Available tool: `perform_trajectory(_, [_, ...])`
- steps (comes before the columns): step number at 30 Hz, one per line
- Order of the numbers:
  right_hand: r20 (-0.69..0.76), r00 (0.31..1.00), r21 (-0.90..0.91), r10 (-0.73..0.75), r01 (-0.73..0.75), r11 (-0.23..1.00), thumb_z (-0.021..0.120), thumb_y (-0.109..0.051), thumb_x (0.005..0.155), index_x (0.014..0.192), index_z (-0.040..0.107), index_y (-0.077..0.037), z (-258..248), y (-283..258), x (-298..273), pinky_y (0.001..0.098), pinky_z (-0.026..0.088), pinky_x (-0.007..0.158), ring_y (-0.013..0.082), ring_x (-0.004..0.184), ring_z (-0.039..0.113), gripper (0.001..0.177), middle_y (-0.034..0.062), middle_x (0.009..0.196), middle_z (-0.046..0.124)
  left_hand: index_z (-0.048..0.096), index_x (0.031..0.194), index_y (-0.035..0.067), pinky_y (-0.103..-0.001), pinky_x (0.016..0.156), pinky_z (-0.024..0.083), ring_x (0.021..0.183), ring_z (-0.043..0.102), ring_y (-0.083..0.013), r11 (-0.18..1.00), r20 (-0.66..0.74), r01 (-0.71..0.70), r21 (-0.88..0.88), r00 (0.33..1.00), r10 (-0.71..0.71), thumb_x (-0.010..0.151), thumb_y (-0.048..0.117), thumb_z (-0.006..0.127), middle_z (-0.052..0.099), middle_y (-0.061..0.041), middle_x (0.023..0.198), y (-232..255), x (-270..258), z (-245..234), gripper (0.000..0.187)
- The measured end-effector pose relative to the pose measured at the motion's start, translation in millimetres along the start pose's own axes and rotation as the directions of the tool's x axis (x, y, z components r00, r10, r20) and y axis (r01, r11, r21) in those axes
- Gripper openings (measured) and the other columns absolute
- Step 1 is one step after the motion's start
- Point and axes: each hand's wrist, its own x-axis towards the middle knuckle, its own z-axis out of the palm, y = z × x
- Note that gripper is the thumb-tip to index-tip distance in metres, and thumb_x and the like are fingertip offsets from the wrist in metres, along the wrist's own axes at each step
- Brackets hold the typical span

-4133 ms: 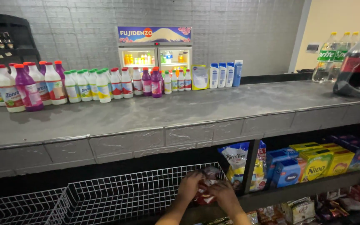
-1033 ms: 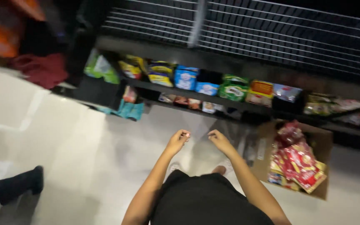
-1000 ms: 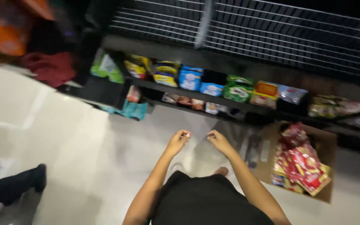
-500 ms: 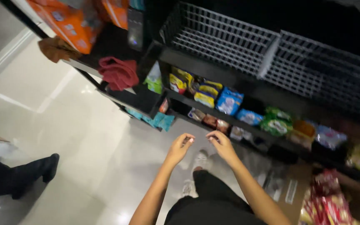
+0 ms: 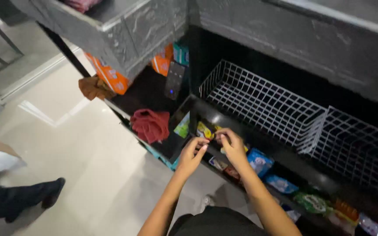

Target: Packing snack packets from a retail shelf into a cardboard box.

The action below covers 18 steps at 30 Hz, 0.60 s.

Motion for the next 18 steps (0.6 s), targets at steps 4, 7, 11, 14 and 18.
perform_trajectory(4, [0.009,1.000,-0.047,0.012,-0.012,0.999,0.056,-0.011,0.100,0.110,0.069,-0.005,16,-1,49,0.0273,0.054,0.079,0.0125,0.086,0.066,0.018,0.0030,0.090,0.072,0.066,0.115,0.006,-0.030,0.075,0.057,0.093,0.069,-0.0180,0.994,-0.035,-0.111,-0.024,0.993,0.110,0.099,0.014,0.065,0.066,-0.007,0.110,1,35,-13,0.018])
perform_trajectory(7, [-0.041,0.999,-0.010,-0.017,0.017,1.000,0.056,-0.010,0.101,0.109,0.066,-0.005,27,-11,73,0.0274,0.053,0.082,0.0123,0.089,0.066,0.014,0.0027,0.094,0.071,0.064,0.117,0.005,-0.030,0.077,0.058,0.097,0.068,-0.0205,0.987,-0.020,-0.158,-0.004,0.987,0.158,0.099,0.011,0.065,0.061,-0.010,0.114,15,57,-26,0.019])
perform_trajectory(11, [-0.103,0.992,-0.189,-0.075,0.055,0.980,0.058,-0.007,0.097,0.108,0.068,-0.006,50,-26,91,0.0284,0.053,0.081,0.0142,0.087,0.067,0.015,0.0042,0.093,0.071,0.062,0.119,0.003,-0.032,0.080,0.059,0.098,0.069,-0.0220,0.984,0.058,-0.172,-0.053,0.983,0.175,0.097,0.008,0.064,0.058,-0.012,0.115,23,77,-48,0.022])
perform_trajectory(14, [-0.170,0.985,-0.166,-0.038,0.010,0.986,0.058,-0.007,0.097,0.108,0.068,-0.007,68,-16,98,0.0286,0.053,0.080,0.0156,0.086,0.066,0.014,0.0056,0.093,0.070,0.060,0.119,0.002,-0.032,0.080,0.060,0.097,0.069,-0.0216,0.983,0.113,-0.177,-0.053,0.977,0.182,0.096,0.007,0.066,0.057,-0.012,0.114,19,89,-62,0.025])
perform_trajectory(18, [-0.294,0.953,-0.145,-0.075,0.033,0.989,0.059,-0.005,0.098,0.107,0.067,-0.006,82,-15,109,0.0287,0.052,0.083,0.0161,0.089,0.067,0.012,0.0044,0.095,0.072,0.057,0.120,0.002,-0.032,0.080,0.061,0.096,0.069,-0.0217,0.985,0.175,-0.173,-0.019,0.969,0.173,0.093,0.005,0.068,0.055,-0.012,0.112,11,101,-74,0.029])
